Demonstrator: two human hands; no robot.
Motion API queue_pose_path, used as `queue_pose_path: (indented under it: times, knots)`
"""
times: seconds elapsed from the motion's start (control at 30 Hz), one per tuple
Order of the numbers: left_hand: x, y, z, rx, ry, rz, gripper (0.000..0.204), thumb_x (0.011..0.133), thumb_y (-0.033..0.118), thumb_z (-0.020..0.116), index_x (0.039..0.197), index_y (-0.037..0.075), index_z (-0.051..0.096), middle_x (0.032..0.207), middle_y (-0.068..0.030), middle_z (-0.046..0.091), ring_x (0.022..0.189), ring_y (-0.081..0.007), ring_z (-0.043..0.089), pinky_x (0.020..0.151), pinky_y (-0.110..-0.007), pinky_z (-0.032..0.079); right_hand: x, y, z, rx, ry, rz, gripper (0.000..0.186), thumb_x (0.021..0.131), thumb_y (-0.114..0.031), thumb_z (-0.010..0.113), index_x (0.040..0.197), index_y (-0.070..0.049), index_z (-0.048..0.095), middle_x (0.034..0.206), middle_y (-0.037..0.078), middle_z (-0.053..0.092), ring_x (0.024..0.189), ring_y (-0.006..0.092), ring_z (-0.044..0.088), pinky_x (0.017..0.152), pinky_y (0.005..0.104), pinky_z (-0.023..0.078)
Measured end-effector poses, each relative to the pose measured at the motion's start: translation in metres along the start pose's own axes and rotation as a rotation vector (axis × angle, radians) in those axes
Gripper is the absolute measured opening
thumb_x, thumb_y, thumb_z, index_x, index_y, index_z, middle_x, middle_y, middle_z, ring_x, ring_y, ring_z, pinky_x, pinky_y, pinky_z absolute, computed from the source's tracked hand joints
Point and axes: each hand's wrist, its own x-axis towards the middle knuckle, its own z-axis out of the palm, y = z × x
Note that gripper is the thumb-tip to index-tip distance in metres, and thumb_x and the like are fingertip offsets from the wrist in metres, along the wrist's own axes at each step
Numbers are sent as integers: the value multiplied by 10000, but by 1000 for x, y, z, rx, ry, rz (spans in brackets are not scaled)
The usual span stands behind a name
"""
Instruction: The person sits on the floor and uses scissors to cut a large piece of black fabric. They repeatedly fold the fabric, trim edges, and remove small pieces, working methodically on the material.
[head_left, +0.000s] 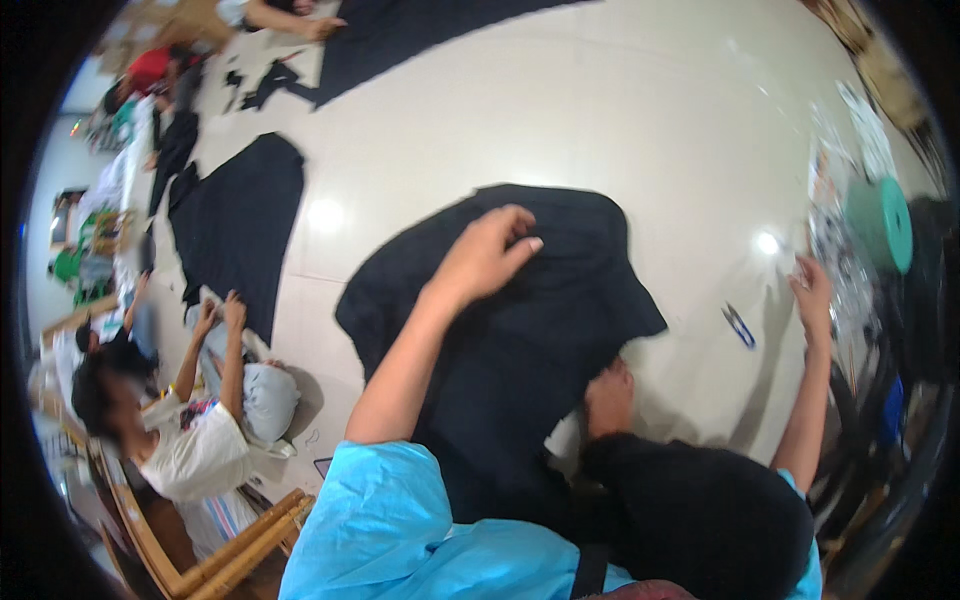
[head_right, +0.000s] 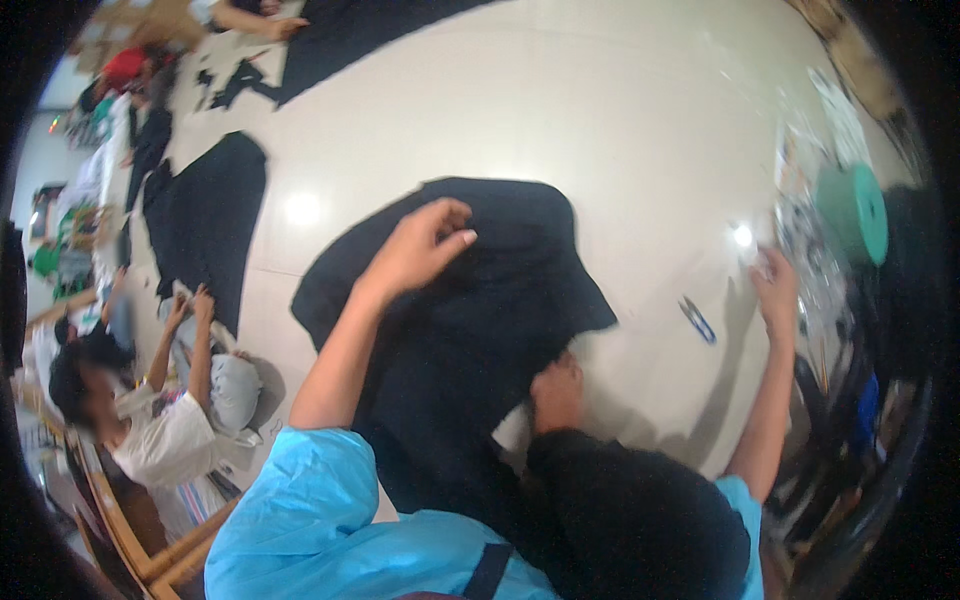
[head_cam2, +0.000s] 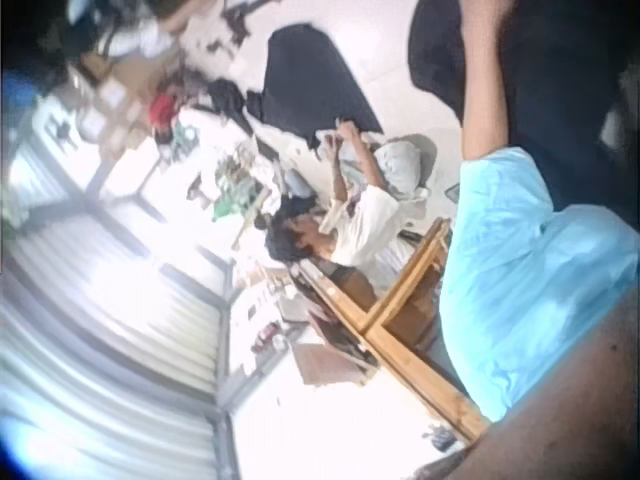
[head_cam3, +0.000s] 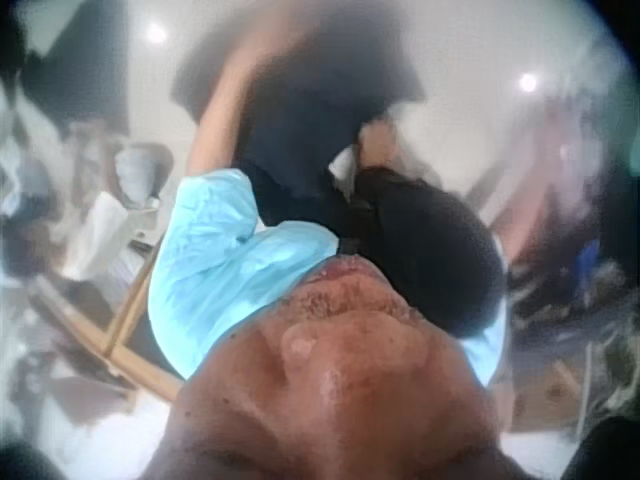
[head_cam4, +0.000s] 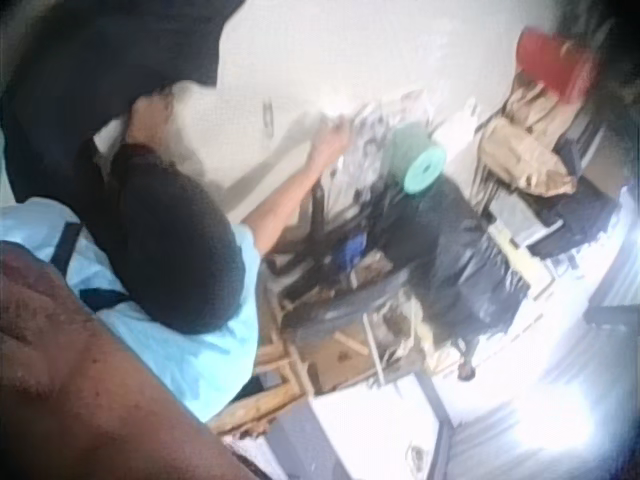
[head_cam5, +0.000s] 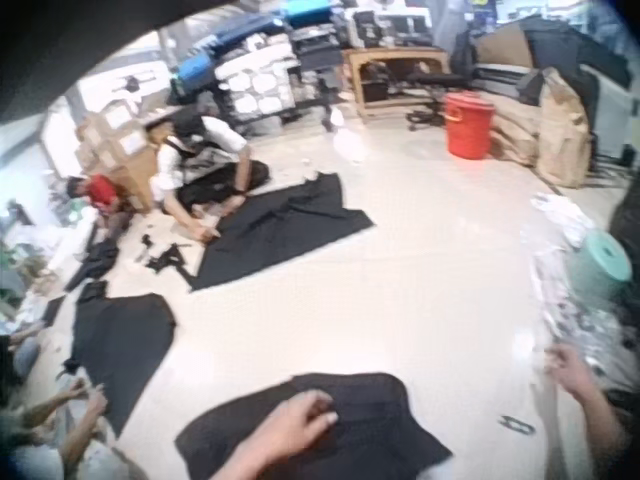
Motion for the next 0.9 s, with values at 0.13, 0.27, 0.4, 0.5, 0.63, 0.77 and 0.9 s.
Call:
queue_pose_path:
  times: [0.13,0.27,0.4,0.5,0.63,0.77,0.9]
  knots:
    - [-78,53,101,267,-321,96,523,936,448,765,1191,3,660,1063,-178,694,1035,-377,689,897,-480,557,-18,-57,43,-306,165,-287,519,851,-105,813,1347,-52,670,1494,230,575,1354,411,559,1134,469,452]
    - [-136,44,173,606,-444,131,481,919,398,756,1155,6,610,1109,-191,700,1061,-403,694,883,-499,569,-76,-95,116,75,-156,-125,300,989,-253,735,1150,0,741,1000,164,782,841,258,753,796,383,596]
    - [-139,24,181,624,-359,101,340,904,240,748,1128,33,596,1085,-154,686,1073,-368,685,872,-487,576,-142,-151,182,-6,-235,-122,392,911,-290,834,1126,18,721,1038,155,751,853,251,705,780,391,571]
    - [-129,30,164,604,-281,90,512,876,337,811,1212,18,593,1196,-182,635,1175,-376,624,927,-499,551,-157,-159,196,-35,-316,-167,421,902,-327,845,1118,0,691,1049,163,731,865,289,697,776,426,555]
    - [-136,47,162,455,-122,76,756,820,394,874,1353,-11,523,1324,-232,563,1268,-415,548,1032,-514,494,-158,-179,179,399,-351,-104,339,931,-256,833,1010,-6,619,908,50,644,803,134,591,697,342,488]
    - [-128,61,163,331,172,227,822,787,250,885,1428,-22,447,1342,-256,522,1301,-441,497,1079,-536,433,-154,-227,130,768,-171,-215,195,1033,-157,718,1004,-40,564,875,-48,555,805,35,490,683,229,436]
    - [-139,79,146,284,392,241,816,778,238,876,1416,-26,441,1279,-250,522,1284,-454,488,1092,-573,386,-158,-269,68,1141,-106,-160,135,1091,-117,624,1015,-77,519,921,-40,603,813,7,514,719,202,459]
